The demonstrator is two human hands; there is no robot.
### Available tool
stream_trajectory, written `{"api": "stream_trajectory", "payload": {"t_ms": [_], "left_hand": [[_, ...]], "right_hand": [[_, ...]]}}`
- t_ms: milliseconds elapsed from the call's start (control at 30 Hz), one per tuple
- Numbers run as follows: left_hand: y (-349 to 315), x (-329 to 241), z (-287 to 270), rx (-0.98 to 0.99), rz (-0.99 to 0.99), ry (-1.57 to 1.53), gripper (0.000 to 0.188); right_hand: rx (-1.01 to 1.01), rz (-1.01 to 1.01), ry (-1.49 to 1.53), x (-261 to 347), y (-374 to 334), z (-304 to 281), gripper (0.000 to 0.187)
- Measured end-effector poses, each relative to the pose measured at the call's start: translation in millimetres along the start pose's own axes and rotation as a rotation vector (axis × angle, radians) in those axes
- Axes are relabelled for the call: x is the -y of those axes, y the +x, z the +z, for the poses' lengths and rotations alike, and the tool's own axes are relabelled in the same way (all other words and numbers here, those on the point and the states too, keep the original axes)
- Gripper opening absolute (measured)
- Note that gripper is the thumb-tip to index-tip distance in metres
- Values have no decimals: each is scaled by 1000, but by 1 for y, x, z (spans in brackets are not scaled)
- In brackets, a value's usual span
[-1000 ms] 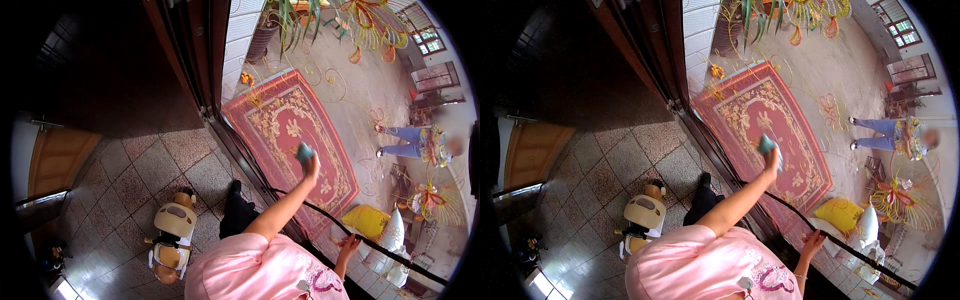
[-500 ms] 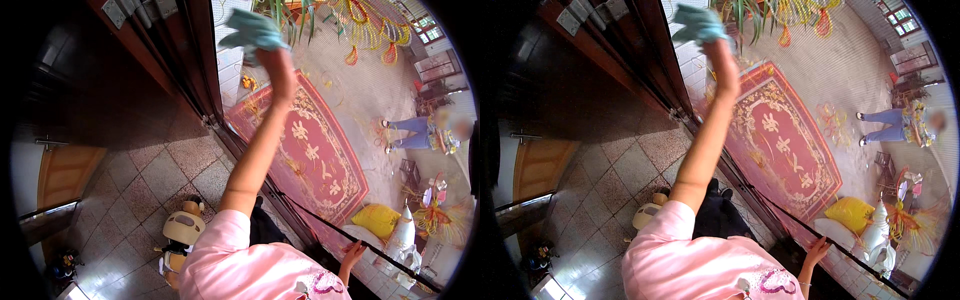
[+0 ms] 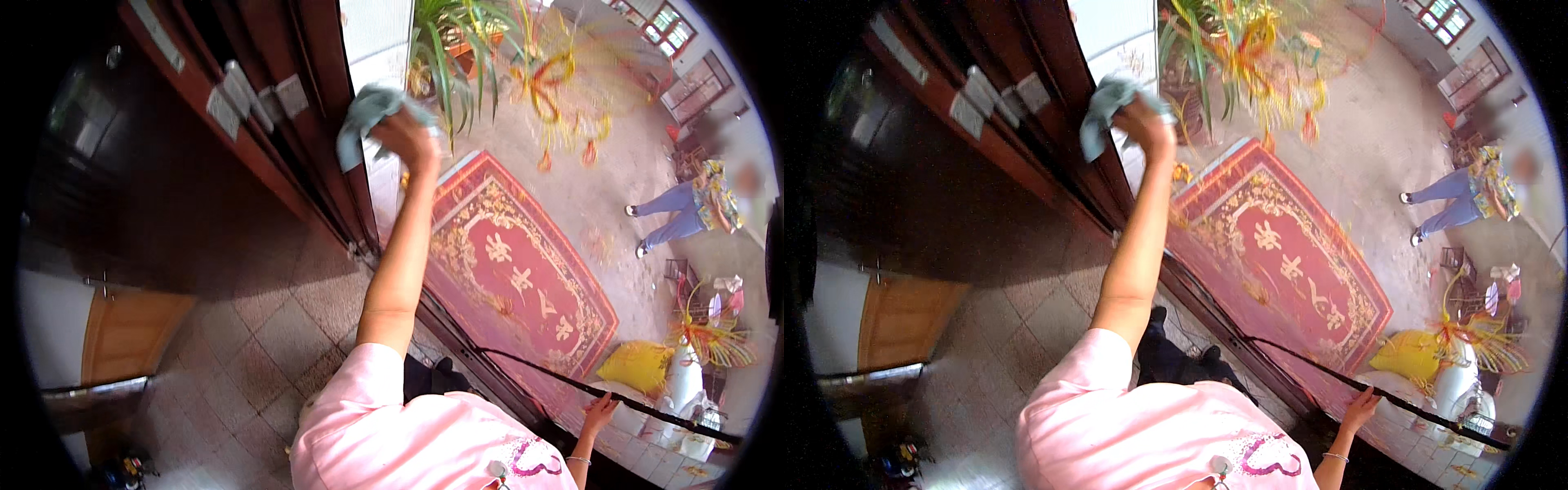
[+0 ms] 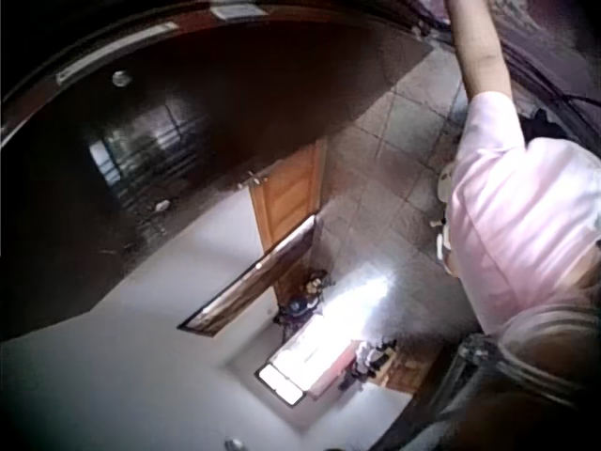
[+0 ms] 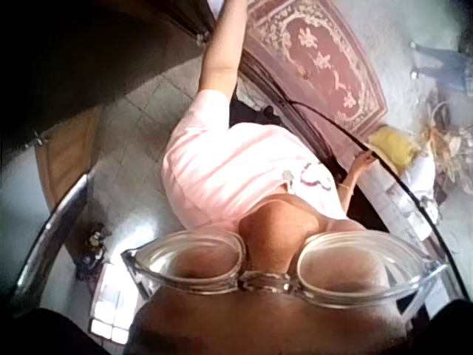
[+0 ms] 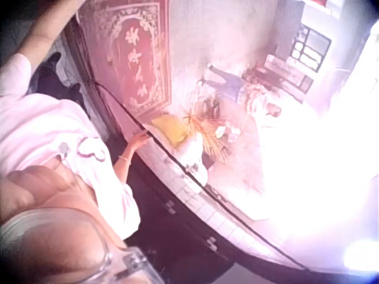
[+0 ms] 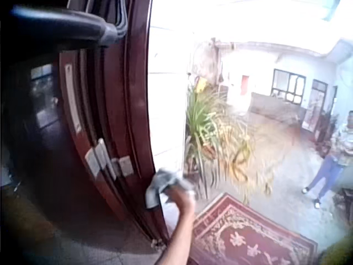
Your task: The person washes a cloth in a basin, walks to a glass door, and wipes the glass surface with the damp cloth before sitting on a small stool to continue cleaning the lower portion of the door.
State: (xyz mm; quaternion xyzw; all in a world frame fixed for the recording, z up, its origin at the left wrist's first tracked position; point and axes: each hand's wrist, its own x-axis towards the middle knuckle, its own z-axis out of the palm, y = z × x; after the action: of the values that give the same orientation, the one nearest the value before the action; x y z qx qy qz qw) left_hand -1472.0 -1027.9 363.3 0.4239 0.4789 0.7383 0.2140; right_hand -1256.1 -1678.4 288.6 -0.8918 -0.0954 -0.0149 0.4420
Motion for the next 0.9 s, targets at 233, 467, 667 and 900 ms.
{"api": "stream_trajectory", "payload": {"t_ms": [233,467,667,900], "left_hand": [[-62,-12,5,314,488,197,62],[-77,-101,-28,1184,566,10,41],[64,-92,12,175,660,67,33],[-90,-113,-37,1138,1109,-135,38]], "right_hand": [[-140,138,-113,-15,4,9,56],[-323,176,-162,-41,-1,8,54],[-263,155,-145,-5,-15,29,39],[-272,133,-309,-40,-20,23,42]]}}
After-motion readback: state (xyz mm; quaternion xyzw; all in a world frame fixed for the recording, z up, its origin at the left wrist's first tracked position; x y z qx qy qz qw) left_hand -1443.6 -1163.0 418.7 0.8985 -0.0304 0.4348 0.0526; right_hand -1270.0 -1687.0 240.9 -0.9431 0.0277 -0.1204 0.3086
